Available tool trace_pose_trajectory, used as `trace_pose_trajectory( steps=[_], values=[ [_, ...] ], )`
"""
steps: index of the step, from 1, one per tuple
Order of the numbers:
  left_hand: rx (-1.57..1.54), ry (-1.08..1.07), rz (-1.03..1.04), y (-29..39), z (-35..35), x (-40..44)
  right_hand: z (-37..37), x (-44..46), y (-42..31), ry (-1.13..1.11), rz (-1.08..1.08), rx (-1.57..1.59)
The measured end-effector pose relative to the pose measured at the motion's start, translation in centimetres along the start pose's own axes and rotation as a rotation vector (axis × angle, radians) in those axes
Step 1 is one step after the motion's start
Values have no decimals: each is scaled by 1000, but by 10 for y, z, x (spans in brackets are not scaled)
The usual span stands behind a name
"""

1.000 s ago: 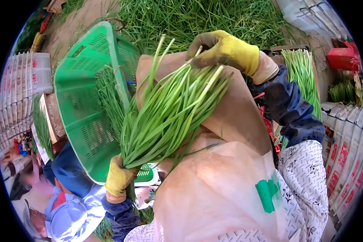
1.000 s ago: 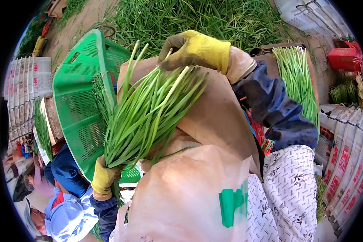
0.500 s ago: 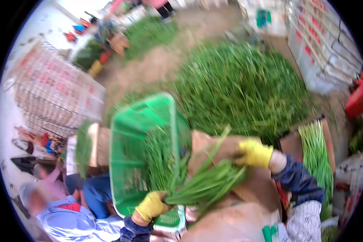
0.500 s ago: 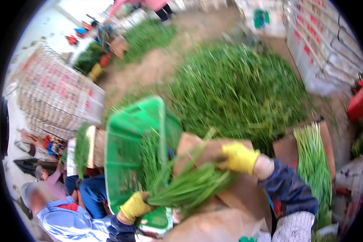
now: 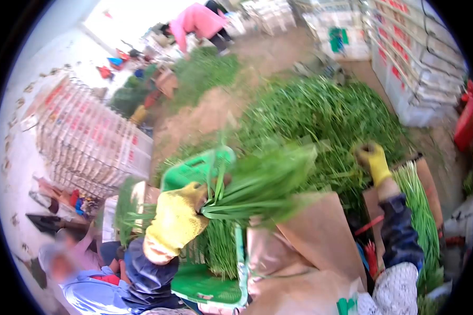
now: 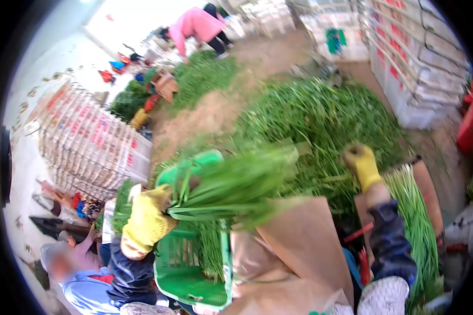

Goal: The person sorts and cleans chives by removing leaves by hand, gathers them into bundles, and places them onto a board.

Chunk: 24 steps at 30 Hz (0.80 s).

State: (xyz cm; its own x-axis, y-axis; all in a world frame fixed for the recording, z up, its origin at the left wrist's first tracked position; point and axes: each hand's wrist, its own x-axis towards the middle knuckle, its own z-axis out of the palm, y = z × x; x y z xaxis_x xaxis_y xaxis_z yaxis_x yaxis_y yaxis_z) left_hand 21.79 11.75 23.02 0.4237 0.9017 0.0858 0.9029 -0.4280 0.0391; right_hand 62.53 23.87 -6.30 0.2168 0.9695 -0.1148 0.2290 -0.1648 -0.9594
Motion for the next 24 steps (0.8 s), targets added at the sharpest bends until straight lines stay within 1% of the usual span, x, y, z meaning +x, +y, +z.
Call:
trace_pose_trajectory(
  steps=[1, 2, 4, 6, 8, 9, 10, 12, 13, 14, 16, 18, 19, 20, 21, 22, 24],
  values=[
    [99, -66, -21, 13, 5, -1, -8, -6, -7, 18, -63, 89],
    [188, -180, -9, 25, 13, -5, -6, -12, -15, 33, -123, 181],
    [322, -283, 32, 33, 54, -26, 5, -23, -10, 158, -273, -212],
    [271, -337, 67, 36, 95, -49, 6, -42, -10, -100, 37, -59],
    [444, -392, 123, 41, 121, -73, 8, -53, 5, -10, -260, -394],
    [378, -404, 130, 39, 131, -86, 5, -54, 13, -58, -209, -340],
    [352, -433, 135, 36, 140, -97, 4, -51, 31, -81, -128, -170],
    [340, -362, 92, 30, 151, -116, -6, -55, 20, -205, 94, 109],
    [310, -321, 132, 28, 151, -119, -9, -60, 4, -191, 227, 36],
    [301, -329, 122, 28, 152, -120, -10, -65, 0, -202, 233, 28],
    [293, -293, 134, 28, 152, -123, -9, -73, -3, -39, -121, -378],
    [283, -301, 114, 28, 155, -124, 7, -67, -1, -58, -235, 54],
    [271, -295, 123, 26, 156, -125, 11, -69, -3, -70, -209, 149],
    [260, -285, 130, 26, 157, -125, 18, -76, -31, -81, -186, 243],
    [272, -286, 143, 25, 158, -127, 22, -77, -44, -95, -298, 55],
    [272, -289, 133, 25, 158, -129, 29, -76, -60, -106, -299, 57],
    [225, -275, 153, 26, 158, -131, 42, -75, -84, -263, -716, -313]
  ],
)
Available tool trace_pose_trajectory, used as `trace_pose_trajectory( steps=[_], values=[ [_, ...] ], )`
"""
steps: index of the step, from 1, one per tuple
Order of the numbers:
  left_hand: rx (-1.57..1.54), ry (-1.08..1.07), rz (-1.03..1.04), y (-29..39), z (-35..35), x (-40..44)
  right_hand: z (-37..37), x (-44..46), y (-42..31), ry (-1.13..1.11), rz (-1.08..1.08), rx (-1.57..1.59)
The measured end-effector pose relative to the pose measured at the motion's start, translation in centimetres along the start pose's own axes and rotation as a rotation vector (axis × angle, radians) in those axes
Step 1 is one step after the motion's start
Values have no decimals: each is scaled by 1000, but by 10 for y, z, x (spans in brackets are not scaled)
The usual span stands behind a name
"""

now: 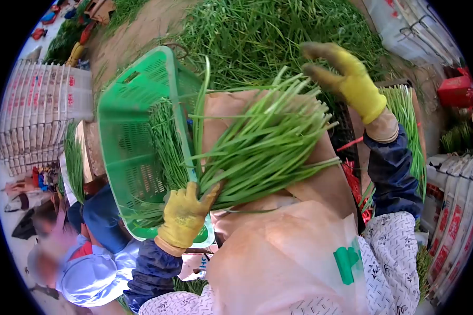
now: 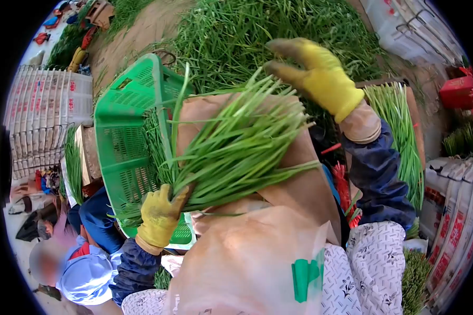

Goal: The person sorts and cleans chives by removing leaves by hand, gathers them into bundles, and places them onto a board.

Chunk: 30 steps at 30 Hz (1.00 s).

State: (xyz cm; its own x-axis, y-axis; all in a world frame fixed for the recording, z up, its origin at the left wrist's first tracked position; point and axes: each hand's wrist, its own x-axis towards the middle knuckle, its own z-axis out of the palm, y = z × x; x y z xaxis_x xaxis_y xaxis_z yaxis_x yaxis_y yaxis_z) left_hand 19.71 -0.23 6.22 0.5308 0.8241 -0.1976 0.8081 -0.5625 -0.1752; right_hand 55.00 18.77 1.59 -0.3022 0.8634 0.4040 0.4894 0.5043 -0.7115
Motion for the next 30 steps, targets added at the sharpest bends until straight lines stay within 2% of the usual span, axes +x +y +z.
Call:
trace_pose_trajectory(
  steps=[1, 2, 3, 4, 5, 6, 8, 10, 12, 15, 16, 17, 18, 20, 22, 23, 24, 26, 27, 30],
  values=[
    [-41, -83, -2, -1, -4, 0, 6, 14, 1, -120, -181, -233],
    [-53, -94, 20, -1, -6, 0, 16, 25, -13, -322, -54, -384],
    [-72, -68, 60, -3, -3, -1, 34, 28, 7, -468, -400, -556],
    [-47, -29, 57, -3, -5, 2, 60, 28, 6, -470, -169, -639],
    [-13, -10, 96, -5, 3, 0, 67, 33, -2, -681, -165, -661],
    [7, -3, 92, -6, 2, -1, 75, 38, 3, -857, -265, -523],
    [30, 12, 101, -11, -4, 1, 94, 38, 10, -872, 155, -268],
    [51, -20, 102, -17, -7, 2, 91, 36, 16, -774, 195, -131],
    [62, -17, 121, -22, -8, 2, 84, 32, 14, -716, 136, -79],
    [56, -24, 136, -27, -5, 4, 64, 27, 5, -487, 736, 511],
    [41, -49, 133, -25, -3, 2, 53, 28, 6, -463, 796, 539],
    [49, -52, 130, -24, -9, 4, 56, 21, 36, -422, 184, 374],
    [15, -37, 134, -26, -11, 4, 59, 14, 65, -191, -374, 138],
    [14, 9, 134, -27, -4, 3, 31, 10, 46, -332, 243, 490],
    [62, 46, 103, -25, -9, 6, 31, 8, 44, -184, 777, 997],
    [67, 59, 109, -26, -10, 9, 31, 4, 55, -160, 800, 1084],
    [73, 68, 116, -27, -12, 9, 22, 4, 61, -256, 754, 1200],
    [76, 68, 94, -28, -17, 9, 13, -2, 79, -164, 656, 1298],
    [70, 68, 85, -31, -18, 7, 8, -4, 91, -165, 675, 1299],
    [63, 69, 96, -42, -24, 5, -16, -11, 139, 203, 816, 999]
  ],
)
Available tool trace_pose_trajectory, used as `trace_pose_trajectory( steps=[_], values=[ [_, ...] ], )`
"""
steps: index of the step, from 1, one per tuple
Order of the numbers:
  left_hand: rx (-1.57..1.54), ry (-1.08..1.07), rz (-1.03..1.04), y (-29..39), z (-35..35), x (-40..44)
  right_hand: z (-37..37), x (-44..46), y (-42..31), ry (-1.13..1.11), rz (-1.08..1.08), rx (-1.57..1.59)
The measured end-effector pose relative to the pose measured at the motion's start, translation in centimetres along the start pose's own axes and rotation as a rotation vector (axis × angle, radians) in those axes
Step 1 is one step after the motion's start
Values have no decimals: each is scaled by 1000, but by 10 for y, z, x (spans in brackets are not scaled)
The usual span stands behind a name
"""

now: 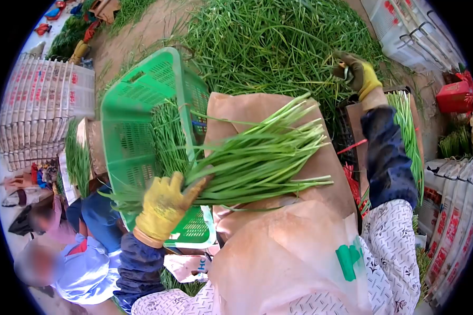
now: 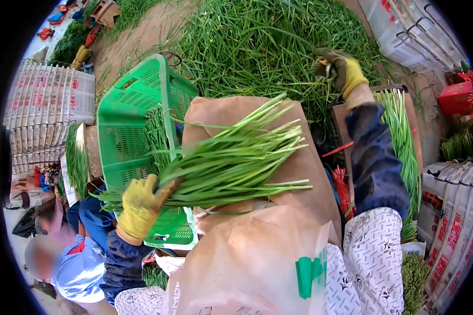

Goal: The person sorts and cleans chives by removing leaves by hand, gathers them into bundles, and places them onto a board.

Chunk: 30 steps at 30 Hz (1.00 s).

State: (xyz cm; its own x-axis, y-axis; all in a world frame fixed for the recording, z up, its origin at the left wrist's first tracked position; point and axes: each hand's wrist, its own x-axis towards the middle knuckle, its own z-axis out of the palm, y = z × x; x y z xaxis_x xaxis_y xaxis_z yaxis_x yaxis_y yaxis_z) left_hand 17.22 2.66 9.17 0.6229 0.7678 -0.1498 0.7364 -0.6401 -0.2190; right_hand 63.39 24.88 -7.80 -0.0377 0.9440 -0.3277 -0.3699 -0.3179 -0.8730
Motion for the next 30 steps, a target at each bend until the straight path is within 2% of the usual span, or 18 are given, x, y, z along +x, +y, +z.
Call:
trace_pose_trajectory(
  steps=[1, 2, 4, 6, 7, 8, 10, 12, 14, 15, 18, 20, 21, 22, 24, 26, 28, 30],
  values=[
    [24, -8, -16, -3, -6, 1, -19, 11, -4, 283, 123, -436],
    [52, -11, -33, -6, -14, 5, -35, 19, -8, 277, 104, -1309],
    [108, 3, -4, -18, -31, 16, 19, -37, -21, 449, -200, -1859],
    [182, 33, 8, -30, -50, 31, 56, -72, -32, 214, -332, -1059],
    [262, 33, 20, -38, -63, 41, 93, -110, -64, -154, -88, -822],
    [343, 36, 31, -46, -76, 52, 113, -143, -78, -569, -23, -515],
    [490, 71, 41, -61, -101, 77, 125, -168, -47, -1045, 150, -107],
    [563, 104, 49, -63, -122, 102, 171, -183, -36, -1338, 312, 11],
    [730, 137, 42, -62, -133, 126, 214, -170, 22, -1393, 568, 504],
    [815, 122, 44, -57, -134, 134, 227, -156, 36, -1280, 616, 728],
    [605, 113, -12, -36, -118, 154, 249, -104, 6, -1123, 240, 844],
    [563, 98, -74, -13, -92, 161, 252, -97, -6, -834, 226, 1137],
    [512, 112, -104, -2, -77, 163, 248, -75, 12, -791, 190, 1230],
    [460, 123, -132, 10, -62, 166, 243, -66, 22, -792, 200, 1225],
    [329, 114, -192, 39, -37, 167, 223, -53, 28, -880, 7, 1024],
    [303, 163, -243, 64, -14, 172, 207, -49, 27, -698, 49, 979],
    [203, 189, -291, 78, -8, 172, 182, -44, 25, -677, 206, 1005],
    [-563, 245, -217, 76, -18, 166, 161, -46, 15, -748, 165, 777]
  ],
)
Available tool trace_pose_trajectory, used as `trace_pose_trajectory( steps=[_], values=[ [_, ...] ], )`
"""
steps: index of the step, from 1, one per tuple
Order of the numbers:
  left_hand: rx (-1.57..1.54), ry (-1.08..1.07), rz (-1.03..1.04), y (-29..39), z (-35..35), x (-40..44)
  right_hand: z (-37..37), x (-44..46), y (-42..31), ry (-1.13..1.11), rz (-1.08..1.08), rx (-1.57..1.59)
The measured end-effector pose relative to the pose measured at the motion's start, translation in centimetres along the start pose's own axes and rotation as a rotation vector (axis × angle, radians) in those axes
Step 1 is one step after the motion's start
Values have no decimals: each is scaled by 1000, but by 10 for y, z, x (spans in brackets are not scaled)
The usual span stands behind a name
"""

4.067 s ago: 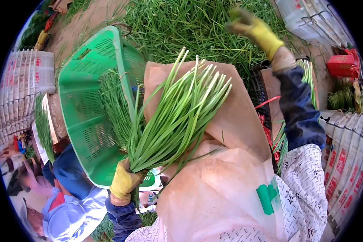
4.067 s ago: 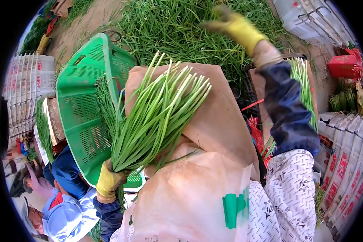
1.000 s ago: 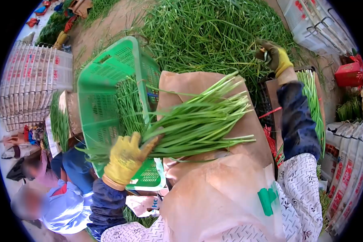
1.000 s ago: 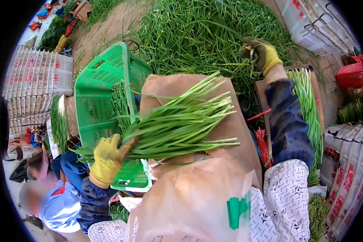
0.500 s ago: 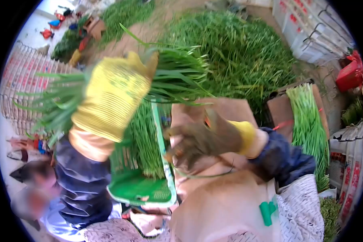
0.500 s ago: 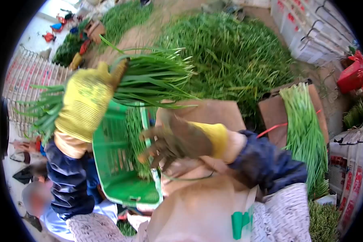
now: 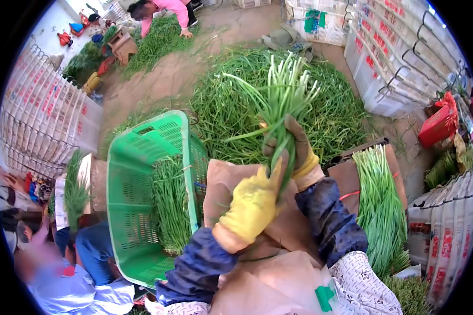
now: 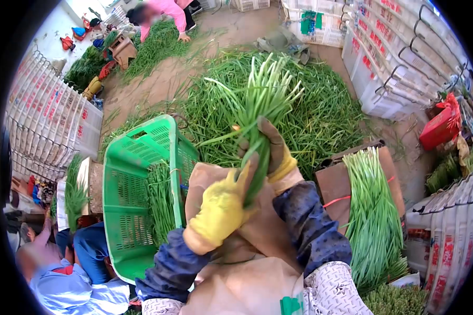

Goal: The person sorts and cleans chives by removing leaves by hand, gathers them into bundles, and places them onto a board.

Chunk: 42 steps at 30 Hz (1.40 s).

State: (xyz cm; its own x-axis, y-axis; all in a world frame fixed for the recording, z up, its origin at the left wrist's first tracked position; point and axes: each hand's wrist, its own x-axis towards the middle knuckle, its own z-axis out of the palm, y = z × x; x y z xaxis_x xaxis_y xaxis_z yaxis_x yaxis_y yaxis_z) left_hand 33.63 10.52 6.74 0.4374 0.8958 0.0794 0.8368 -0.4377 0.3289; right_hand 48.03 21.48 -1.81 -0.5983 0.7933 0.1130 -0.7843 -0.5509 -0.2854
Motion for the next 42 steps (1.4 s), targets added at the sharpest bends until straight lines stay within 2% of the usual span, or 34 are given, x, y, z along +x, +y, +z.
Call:
trace_pose_trajectory(
  steps=[1, 2, 4, 6, 7, 9, 10, 11, 12, 13, 14, 15, 16, 17, 18, 19, 20, 22, 25, 26, 28, 29, 30, 31, 32, 34, 35, 37, 38, 40, 41, 42],
  values=[
    [-411, 8, 55, -9, -10, -6, 1, -8, -7, 124, -60, -67],
    [-775, -131, -61, -16, -29, -10, 9, -21, -17, 224, -74, -183],
    [-1280, 59, -272, -43, -27, -17, 15, -37, -34, 247, -27, -209],
    [-1522, 372, -311, -59, -38, -15, 41, -53, -54, 283, 30, -396],
    [-1465, 556, -265, -68, -31, -9, 53, -59, -63, 306, 63, -472],
    [-1804, 550, -225, -98, -8, -4, 88, -65, -72, 332, 100, -569],
    [-1934, 526, -187, -104, 5, -3, 110, -67, -74, 400, 104, -777],
    [-2004, 429, -143, -108, 21, -3, 124, -69, -72, 467, 113, -977],
    [-2067, 334, -108, -109, 37, -5, 128, -68, -68, 469, 133, -979],
    [-2030, 260, 28, -111, 51, -7, 128, -67, -62, 442, 180, -1158],
    [-2039, 278, -9, -103, 49, -7, 128, -67, -54, 408, 236, -1331],
    [-2080, 322, 84, -93, 44, -8, 132, -65, -33, 370, 294, -1403],
    [-2108, 368, 178, -90, 43, -17, 132, -67, -12, 327, 348, -1321],
    [-2074, 456, 11, -96, 54, -37, 114, -69, 11, 253, 299, -1474],
    [-1965, 555, -3, -92, 47, -49, 97, -70, 32, 169, 245, -1621],
    [-1890, 581, -27, -91, 38, -61, 90, -70, 45, 111, 308, -1841],
    [-1816, 602, -46, -94, 34, -71, 92, -68, 57, 81, 334, -1816],
    [-1883, 688, -117, -97, 31, -82, 102, -64, 76, 37, 386, -2083],
    [-2151, 627, -83, -106, 34, -90, 102, -64, 89, -111, 389, -2252],
    [-2100, 683, -156, -105, 34, -87, 104, -63, 90, -163, 385, -2362],
    [-2122, 638, -48, -103, 34, -85, 109, -59, 86, -218, 388, -2382],
    [-2178, 615, -15, -100, 28, -81, 114, -54, 80, -242, 464, -2356],
    [-2134, 683, -152, -103, 31, -77, 120, -50, 72, -265, 543, -2325],
    [-2139, 646, -109, -107, 35, -76, 124, -46, 63, -261, 467, -2190],
    [-2142, 608, -68, -111, 36, -75, 144, -34, 58, -173, 637, -2180],
    [-2143, 535, -12, -119, 32, -71, 155, -28, 59, -14, 372, -1961],
    [-2163, 526, 9, -119, 32, -67, 150, -29, 62, -6, 390, -1961],
    [-2188, 480, 27, -120, 30, -60, 134, -30, 69, -36, 60, -2137],
    [-2215, 404, 138, -125, 33, -58, 131, -27, 71, -30, 72, -2141],
    [-2188, 344, 239, -134, 36, -54, 121, -17, 75, -59, 405, -1889],
    [-2206, 316, 251, -135, 31, -51, 104, -16, 85, 14, 249, -1781],
    [-2228, 343, 154, -132, 26, -51, 97, -10, 81, -91, 232, -1788]
  ],
)
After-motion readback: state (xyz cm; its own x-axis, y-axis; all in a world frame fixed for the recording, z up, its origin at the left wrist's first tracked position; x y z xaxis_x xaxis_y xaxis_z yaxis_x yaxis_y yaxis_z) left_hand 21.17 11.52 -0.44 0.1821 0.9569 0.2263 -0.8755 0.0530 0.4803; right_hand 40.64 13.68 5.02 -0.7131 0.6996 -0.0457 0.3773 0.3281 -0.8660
